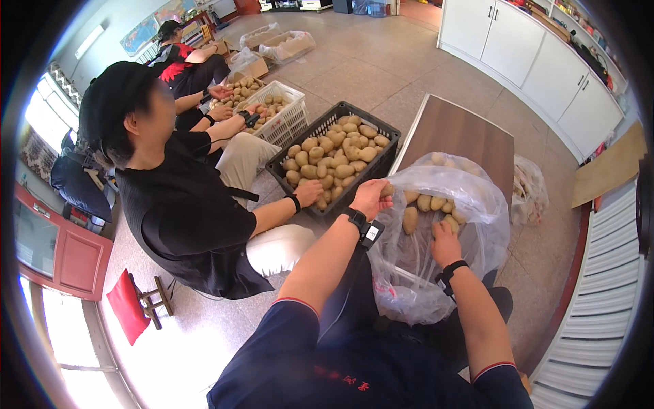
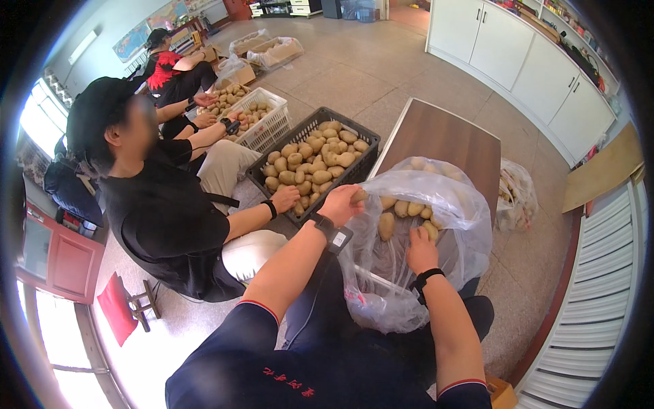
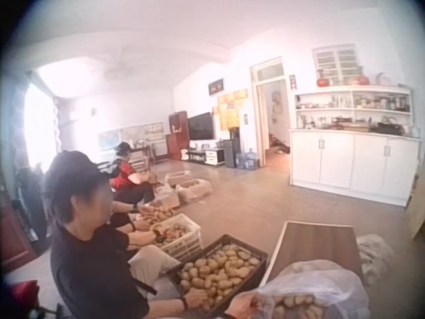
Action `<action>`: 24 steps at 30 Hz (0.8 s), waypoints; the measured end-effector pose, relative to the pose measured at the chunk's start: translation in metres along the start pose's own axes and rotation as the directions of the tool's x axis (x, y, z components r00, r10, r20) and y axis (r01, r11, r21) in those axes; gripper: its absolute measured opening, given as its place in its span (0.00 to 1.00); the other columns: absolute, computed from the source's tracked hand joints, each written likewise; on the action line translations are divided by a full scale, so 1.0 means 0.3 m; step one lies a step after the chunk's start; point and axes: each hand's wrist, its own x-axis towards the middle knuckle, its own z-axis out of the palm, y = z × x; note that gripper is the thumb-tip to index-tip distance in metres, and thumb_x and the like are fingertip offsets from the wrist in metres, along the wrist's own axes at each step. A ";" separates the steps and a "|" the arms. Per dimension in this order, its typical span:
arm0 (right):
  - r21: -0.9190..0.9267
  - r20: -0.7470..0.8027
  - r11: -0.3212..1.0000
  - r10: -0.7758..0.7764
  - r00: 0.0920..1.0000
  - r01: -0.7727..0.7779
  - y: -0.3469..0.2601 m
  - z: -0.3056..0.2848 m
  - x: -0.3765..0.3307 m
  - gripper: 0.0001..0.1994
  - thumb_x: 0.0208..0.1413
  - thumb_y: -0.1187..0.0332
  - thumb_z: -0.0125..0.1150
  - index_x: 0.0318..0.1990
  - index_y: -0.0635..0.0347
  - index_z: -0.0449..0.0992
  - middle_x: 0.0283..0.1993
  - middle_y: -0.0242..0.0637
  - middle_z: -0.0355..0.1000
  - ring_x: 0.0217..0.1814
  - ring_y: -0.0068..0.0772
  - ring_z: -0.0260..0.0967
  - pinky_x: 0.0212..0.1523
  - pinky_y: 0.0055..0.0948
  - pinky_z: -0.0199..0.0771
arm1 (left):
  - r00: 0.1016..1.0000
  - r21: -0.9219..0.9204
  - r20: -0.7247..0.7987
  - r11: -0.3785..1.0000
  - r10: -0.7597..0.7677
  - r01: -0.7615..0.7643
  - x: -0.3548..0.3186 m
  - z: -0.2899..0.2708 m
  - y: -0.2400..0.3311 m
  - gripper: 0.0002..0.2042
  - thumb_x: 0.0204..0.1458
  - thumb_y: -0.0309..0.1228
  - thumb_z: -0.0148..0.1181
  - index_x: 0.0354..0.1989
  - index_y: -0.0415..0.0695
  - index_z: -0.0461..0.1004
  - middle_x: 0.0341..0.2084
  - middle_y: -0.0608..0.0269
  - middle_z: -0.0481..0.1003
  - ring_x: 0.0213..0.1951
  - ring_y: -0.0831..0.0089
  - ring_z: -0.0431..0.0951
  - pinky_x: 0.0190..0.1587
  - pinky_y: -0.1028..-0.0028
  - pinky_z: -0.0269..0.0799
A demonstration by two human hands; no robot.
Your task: The person sorts potatoes from a large plastic bag by picking them up and placing them into a black plastic crate.
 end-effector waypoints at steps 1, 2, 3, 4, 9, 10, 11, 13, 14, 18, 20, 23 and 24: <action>-0.002 0.013 1.000 0.008 1.000 -0.008 -0.001 -0.003 0.000 0.24 0.49 0.70 0.62 0.56 0.54 0.67 0.62 0.45 0.61 0.56 0.58 0.66 0.53 0.47 0.71 | 1.000 0.002 -0.001 1.000 0.003 -0.003 0.010 -0.012 -0.005 0.10 0.60 0.36 0.55 0.44 0.44 0.71 0.32 0.63 0.73 0.28 0.73 0.74 0.29 0.70 0.76; -0.005 0.025 1.000 0.015 1.000 -0.015 -0.003 -0.005 0.001 0.23 0.49 0.70 0.62 0.55 0.55 0.67 0.60 0.47 0.62 0.53 0.58 0.68 0.51 0.48 0.73 | 0.999 -0.042 -0.032 0.999 0.021 -0.022 0.018 -0.024 -0.010 0.10 0.60 0.35 0.54 0.44 0.43 0.71 0.32 0.62 0.73 0.28 0.71 0.74 0.30 0.69 0.77; -0.003 0.024 1.000 0.012 1.000 -0.012 0.001 0.000 -0.001 0.23 0.49 0.70 0.62 0.55 0.55 0.67 0.60 0.47 0.62 0.53 0.58 0.68 0.51 0.48 0.73 | 0.997 -0.085 -0.064 0.995 0.037 -0.042 0.027 -0.038 -0.015 0.10 0.60 0.35 0.54 0.45 0.43 0.70 0.33 0.60 0.73 0.28 0.70 0.74 0.30 0.68 0.77; -0.011 0.017 1.000 0.013 1.000 -0.013 0.006 0.003 -0.007 0.22 0.49 0.71 0.62 0.54 0.56 0.67 0.57 0.48 0.62 0.49 0.59 0.70 0.48 0.49 0.73 | 0.997 -0.084 -0.065 0.995 0.040 -0.046 0.038 -0.053 -0.016 0.10 0.60 0.35 0.54 0.45 0.43 0.70 0.33 0.60 0.73 0.28 0.70 0.74 0.30 0.68 0.77; 0.002 -0.032 1.000 0.023 0.999 -0.023 0.041 0.034 -0.031 0.21 0.48 0.72 0.62 0.50 0.59 0.67 0.51 0.52 0.62 0.43 0.59 0.72 0.43 0.50 0.75 | 0.965 -0.210 -0.244 0.966 0.097 -0.150 0.094 -0.141 -0.029 0.12 0.60 0.33 0.53 0.49 0.41 0.68 0.37 0.55 0.72 0.30 0.64 0.74 0.33 0.66 0.79; -0.004 -0.002 0.999 0.044 0.999 -0.044 0.028 0.030 -0.033 0.22 0.47 0.72 0.63 0.51 0.59 0.66 0.52 0.52 0.63 0.44 0.58 0.72 0.43 0.49 0.75 | 0.963 -0.209 -0.251 0.965 0.104 -0.158 0.102 -0.186 -0.027 0.12 0.60 0.33 0.53 0.49 0.41 0.68 0.37 0.55 0.72 0.30 0.64 0.74 0.33 0.66 0.79; -0.011 0.029 0.998 0.065 0.997 -0.064 0.015 0.026 -0.036 0.23 0.45 0.73 0.64 0.51 0.60 0.66 0.52 0.52 0.63 0.44 0.58 0.72 0.43 0.49 0.75 | 0.958 -0.162 -0.256 0.971 0.130 -0.176 0.108 -0.232 -0.023 0.14 0.61 0.31 0.51 0.52 0.39 0.67 0.41 0.53 0.72 0.35 0.61 0.74 0.39 0.63 0.78; -0.032 0.048 0.997 0.068 0.997 -0.066 0.018 0.006 -0.058 0.22 0.46 0.72 0.64 0.51 0.59 0.66 0.51 0.51 0.63 0.44 0.58 0.72 0.43 0.49 0.75 | 0.959 -0.120 -0.245 0.977 0.143 -0.176 0.113 -0.226 -0.022 0.16 0.62 0.30 0.48 0.56 0.38 0.66 0.45 0.52 0.71 0.39 0.58 0.75 0.45 0.60 0.77; -0.049 0.067 0.997 0.065 0.996 -0.061 0.021 0.002 -0.067 0.22 0.48 0.71 0.64 0.52 0.59 0.65 0.50 0.51 0.62 0.44 0.58 0.72 0.43 0.49 0.75 | 0.940 -0.169 -0.324 0.971 0.107 -0.168 0.117 -0.219 -0.024 0.15 0.61 0.29 0.48 0.55 0.38 0.66 0.45 0.52 0.71 0.40 0.58 0.75 0.45 0.60 0.77; -0.048 0.071 0.997 0.059 0.996 -0.056 0.007 0.015 -0.080 0.23 0.47 0.71 0.65 0.52 0.59 0.65 0.51 0.49 0.62 0.45 0.57 0.71 0.43 0.49 0.75 | 0.891 -0.196 -0.430 0.947 0.149 -0.253 0.127 -0.287 -0.024 0.13 0.60 0.35 0.52 0.46 0.39 0.71 0.41 0.51 0.74 0.40 0.55 0.77 0.41 0.59 0.77; -0.048 0.065 0.998 0.036 0.997 -0.033 0.019 0.027 -0.088 0.23 0.47 0.71 0.65 0.52 0.58 0.65 0.51 0.47 0.63 0.46 0.56 0.70 0.44 0.48 0.75 | 0.829 0.716 -0.288 0.683 0.479 -0.145 0.111 -0.333 -0.018 0.14 0.59 0.39 0.53 0.41 0.39 0.73 0.37 0.50 0.76 0.39 0.53 0.77 0.40 0.59 0.76; -0.063 0.101 0.995 0.080 0.992 -0.074 0.036 0.021 -0.112 0.21 0.49 0.71 0.63 0.51 0.57 0.66 0.51 0.46 0.63 0.46 0.56 0.70 0.45 0.48 0.74 | 0.803 0.990 0.089 -0.141 0.590 -0.005 0.091 -0.314 -0.042 0.17 0.57 0.45 0.55 0.33 0.41 0.76 0.30 0.49 0.77 0.35 0.51 0.78 0.38 0.58 0.74; -0.062 0.099 0.995 0.081 0.992 -0.075 0.040 0.023 -0.116 0.21 0.49 0.71 0.63 0.51 0.57 0.66 0.51 0.46 0.63 0.46 0.56 0.70 0.45 0.48 0.74 | 0.756 0.996 0.091 -0.072 0.648 -0.058 0.092 -0.319 -0.047 0.19 0.55 0.47 0.56 0.30 0.41 0.77 0.27 0.49 0.77 0.34 0.50 0.78 0.37 0.58 0.73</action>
